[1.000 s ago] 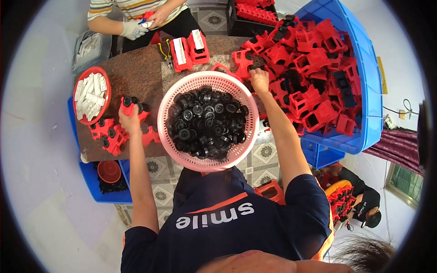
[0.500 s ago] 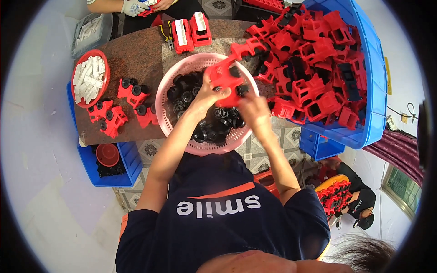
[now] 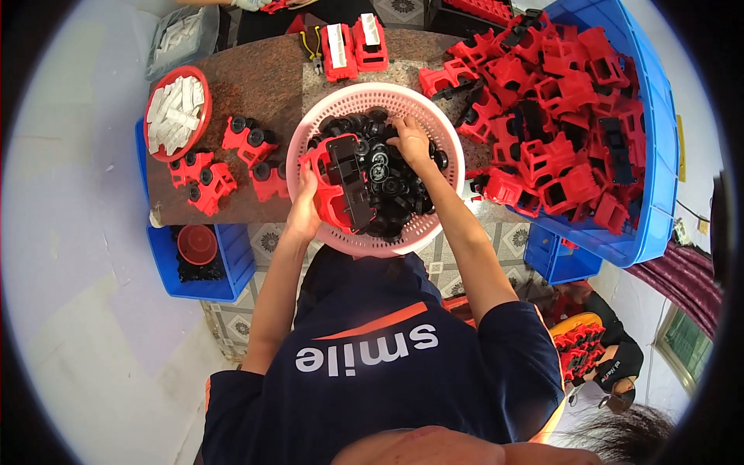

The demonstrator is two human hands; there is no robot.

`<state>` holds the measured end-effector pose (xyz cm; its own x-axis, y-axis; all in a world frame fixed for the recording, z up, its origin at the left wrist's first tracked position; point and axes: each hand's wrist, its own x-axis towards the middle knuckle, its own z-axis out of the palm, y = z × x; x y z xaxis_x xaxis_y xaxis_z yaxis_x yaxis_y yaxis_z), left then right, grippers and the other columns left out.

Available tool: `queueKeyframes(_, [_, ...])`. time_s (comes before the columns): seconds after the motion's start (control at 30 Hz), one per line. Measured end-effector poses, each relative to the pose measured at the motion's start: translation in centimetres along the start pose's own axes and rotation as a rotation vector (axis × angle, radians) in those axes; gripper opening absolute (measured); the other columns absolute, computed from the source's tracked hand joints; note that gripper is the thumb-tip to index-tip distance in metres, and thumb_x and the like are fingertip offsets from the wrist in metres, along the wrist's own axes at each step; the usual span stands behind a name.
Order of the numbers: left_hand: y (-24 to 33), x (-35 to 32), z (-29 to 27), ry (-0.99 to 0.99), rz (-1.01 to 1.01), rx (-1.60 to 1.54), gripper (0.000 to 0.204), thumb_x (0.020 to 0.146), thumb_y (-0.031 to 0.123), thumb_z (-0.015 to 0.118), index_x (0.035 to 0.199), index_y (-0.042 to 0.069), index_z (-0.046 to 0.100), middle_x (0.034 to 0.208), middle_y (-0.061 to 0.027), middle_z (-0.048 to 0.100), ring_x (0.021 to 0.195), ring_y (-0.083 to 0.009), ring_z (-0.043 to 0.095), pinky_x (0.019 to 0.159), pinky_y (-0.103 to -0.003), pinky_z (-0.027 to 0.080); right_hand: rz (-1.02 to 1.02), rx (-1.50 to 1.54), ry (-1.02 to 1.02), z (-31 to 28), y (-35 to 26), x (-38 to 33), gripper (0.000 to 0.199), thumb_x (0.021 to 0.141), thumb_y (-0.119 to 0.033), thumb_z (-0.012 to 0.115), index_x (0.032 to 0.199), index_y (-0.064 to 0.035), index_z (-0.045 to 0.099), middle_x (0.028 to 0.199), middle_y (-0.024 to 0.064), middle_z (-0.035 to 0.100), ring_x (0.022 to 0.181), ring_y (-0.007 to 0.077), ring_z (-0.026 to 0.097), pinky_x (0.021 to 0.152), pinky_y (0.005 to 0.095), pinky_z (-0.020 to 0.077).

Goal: The person assembles toy car components by attaching black wheels to a red chassis by hand.

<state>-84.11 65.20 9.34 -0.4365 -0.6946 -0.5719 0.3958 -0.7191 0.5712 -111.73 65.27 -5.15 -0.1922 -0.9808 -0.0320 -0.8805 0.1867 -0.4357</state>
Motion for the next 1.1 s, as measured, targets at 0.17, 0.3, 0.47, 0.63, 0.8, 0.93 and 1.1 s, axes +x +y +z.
queueKeyframes(0.17, [0.6,0.2,1.3,0.02,0.131,0.283,0.072,0.087,0.023,0.074,0.144,0.011,0.033,0.135,-0.0087,0.049,0.125,-0.0195,0.048,0.106,-0.038,0.04,0.251,0.584,0.209,-7.0,-3.9,-3.0,0.026,0.087,-0.012,0.068,0.111,-0.004,0.063,0.092,0.012,0.071,0.081,0.0236,0.068,0.075,0.0339,0.0526])
queueKeyframes(0.3, [0.9,1.0,1.7,-0.007,0.116,0.3,0.061,0.083,0.019,0.077,0.131,0.008,0.04,0.12,-0.0113,0.058,0.111,-0.0209,0.059,0.095,-0.039,0.05,0.327,1.387,-0.054,-14.9,-9.7,-6.5,0.024,0.093,-0.008,0.064,0.115,0.0005,0.064,0.095,0.0014,0.068,0.079,0.0097,0.063,0.073,0.0236,0.0519])
queueKeyframes(0.47, [1.4,-0.1,3.2,-0.006,0.093,0.273,0.067,0.082,0.021,0.078,0.133,0.007,0.038,0.122,-0.0139,0.057,0.109,-0.0227,0.06,0.093,-0.038,0.051,0.212,1.344,-0.101,-15.3,-13.1,-8.0,0.021,0.089,-0.005,0.069,0.108,-0.0014,0.062,0.09,-0.0007,0.062,0.082,0.0078,0.062,0.071,0.0225,0.054])
queueKeyframes(0.63, [1.5,-0.8,2.2,-0.059,0.071,0.308,0.078,0.08,0.023,0.08,0.14,0.007,0.032,0.126,-0.0124,0.055,0.116,-0.0228,0.056,0.098,-0.038,0.048,0.223,1.074,-0.041,-14.2,-14.3,-8.8,0.026,0.086,-0.007,0.072,0.109,0.0,0.063,0.086,0.0034,0.068,0.077,0.0107,0.063,0.072,0.0257,0.0534])
queueKeyframes(0.8, [0.5,-2.2,0.2,-0.23,-0.009,0.256,0.101,0.069,0.016,0.088,0.146,0.006,0.023,0.133,-0.011,0.051,0.123,-0.0231,0.051,0.104,-0.039,0.044,0.322,1.402,-0.387,-11.7,-12.5,-10.8,0.089,0.081,-0.03,0.075,0.151,-0.0086,0.025,0.14,0.0185,0.043,0.124,0.0266,0.048,0.102,0.0379,0.0433])
queueKeyframes(0.93, [-0.2,-4.4,2.0,-0.049,-0.063,0.5,0.105,0.066,0.008,0.089,0.144,0.005,0.02,0.129,-0.0163,0.05,0.12,-0.0261,0.052,0.1,-0.04,0.046,0.398,1.64,-0.475,-11.2,-13.6,-12.5,0.083,0.075,-0.016,0.075,0.146,-0.009,0.033,0.132,0.0121,0.048,0.109,0.0194,0.054,0.094,0.0344,0.047])
queueKeyframes(1.1, [-0.8,-4.7,2.3,-0.082,-0.028,0.485,0.1,0.064,0.007,0.088,0.142,0.003,0.024,0.125,-0.0149,0.051,0.116,-0.0248,0.054,0.099,-0.039,0.047,0.397,1.779,-0.395,-10.3,-13.2,-13.4,0.074,0.075,-0.018,0.076,0.139,-0.0096,0.038,0.128,0.0129,0.052,0.108,0.021,0.057,0.093,0.0364,0.0487])
